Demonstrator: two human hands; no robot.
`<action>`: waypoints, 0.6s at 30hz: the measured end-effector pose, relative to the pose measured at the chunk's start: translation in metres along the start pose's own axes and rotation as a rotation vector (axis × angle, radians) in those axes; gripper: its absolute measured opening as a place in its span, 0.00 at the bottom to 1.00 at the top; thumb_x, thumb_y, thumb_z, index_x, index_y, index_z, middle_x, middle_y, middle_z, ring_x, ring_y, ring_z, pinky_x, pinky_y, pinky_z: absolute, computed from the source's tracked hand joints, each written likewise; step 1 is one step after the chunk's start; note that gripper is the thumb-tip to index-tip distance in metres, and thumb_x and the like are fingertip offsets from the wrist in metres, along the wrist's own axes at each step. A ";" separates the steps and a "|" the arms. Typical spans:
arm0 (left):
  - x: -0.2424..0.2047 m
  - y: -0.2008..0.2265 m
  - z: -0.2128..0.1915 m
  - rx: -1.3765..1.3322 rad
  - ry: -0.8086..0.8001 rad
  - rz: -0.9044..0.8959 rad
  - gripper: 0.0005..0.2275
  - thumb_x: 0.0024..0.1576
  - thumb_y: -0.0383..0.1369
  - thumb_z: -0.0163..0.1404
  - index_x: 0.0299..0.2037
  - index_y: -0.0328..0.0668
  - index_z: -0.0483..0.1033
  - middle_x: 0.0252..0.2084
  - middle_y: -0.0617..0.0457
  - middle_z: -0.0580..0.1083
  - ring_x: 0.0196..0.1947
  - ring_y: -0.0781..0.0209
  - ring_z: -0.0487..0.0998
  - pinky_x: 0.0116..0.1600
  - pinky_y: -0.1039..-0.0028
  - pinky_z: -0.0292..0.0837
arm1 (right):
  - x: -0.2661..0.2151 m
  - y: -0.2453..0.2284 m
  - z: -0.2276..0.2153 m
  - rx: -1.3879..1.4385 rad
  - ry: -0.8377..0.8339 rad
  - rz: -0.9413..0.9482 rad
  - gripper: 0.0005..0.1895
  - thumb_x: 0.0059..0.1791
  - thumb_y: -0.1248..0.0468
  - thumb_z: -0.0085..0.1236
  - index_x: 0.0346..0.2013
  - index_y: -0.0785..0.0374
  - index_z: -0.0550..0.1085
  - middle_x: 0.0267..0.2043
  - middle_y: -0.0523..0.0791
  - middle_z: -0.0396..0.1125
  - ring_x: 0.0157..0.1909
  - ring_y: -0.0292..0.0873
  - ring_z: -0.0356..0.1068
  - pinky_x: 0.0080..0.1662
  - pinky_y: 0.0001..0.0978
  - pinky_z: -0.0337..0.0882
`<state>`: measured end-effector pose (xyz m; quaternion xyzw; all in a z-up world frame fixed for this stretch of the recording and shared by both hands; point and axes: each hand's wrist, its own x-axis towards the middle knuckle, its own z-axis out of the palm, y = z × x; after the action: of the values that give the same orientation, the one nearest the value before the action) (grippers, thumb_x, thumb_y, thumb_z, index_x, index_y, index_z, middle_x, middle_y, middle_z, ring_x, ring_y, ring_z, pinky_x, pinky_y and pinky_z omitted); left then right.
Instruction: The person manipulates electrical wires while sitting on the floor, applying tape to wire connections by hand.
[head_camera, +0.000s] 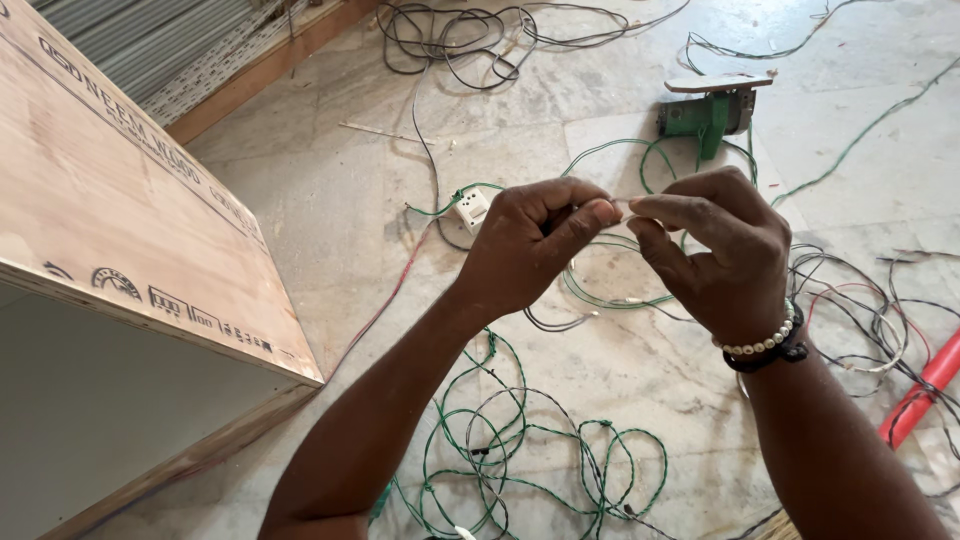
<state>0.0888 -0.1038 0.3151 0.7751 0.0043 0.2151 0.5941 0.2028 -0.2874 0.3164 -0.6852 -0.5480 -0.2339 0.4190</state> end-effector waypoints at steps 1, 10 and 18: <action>0.000 -0.002 0.001 -0.039 0.006 0.004 0.11 0.64 0.38 0.54 0.45 0.40 0.83 0.20 0.65 0.65 0.22 0.78 0.59 0.26 0.79 0.56 | -0.001 0.000 -0.001 0.001 -0.007 0.004 0.10 0.50 0.70 0.72 0.45 0.61 0.80 0.41 0.44 0.70 0.40 0.38 0.73 0.38 0.27 0.73; 0.000 -0.001 0.002 0.082 0.025 0.071 0.11 0.63 0.39 0.55 0.46 0.41 0.83 0.20 0.63 0.66 0.22 0.77 0.61 0.26 0.79 0.58 | 0.005 -0.009 0.000 -0.093 -0.091 0.075 0.07 0.50 0.68 0.69 0.41 0.61 0.79 0.40 0.45 0.74 0.41 0.41 0.74 0.41 0.32 0.73; 0.001 0.000 -0.002 0.212 -0.001 0.093 0.12 0.62 0.41 0.56 0.44 0.40 0.83 0.18 0.61 0.69 0.19 0.76 0.63 0.25 0.78 0.60 | -0.006 0.009 0.003 0.324 -0.123 0.429 0.05 0.54 0.67 0.64 0.42 0.65 0.78 0.37 0.43 0.73 0.39 0.32 0.72 0.41 0.24 0.71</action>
<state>0.0895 -0.1020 0.3158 0.8330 -0.0094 0.2402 0.4984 0.2086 -0.2884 0.3070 -0.7226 -0.4449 -0.0073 0.5290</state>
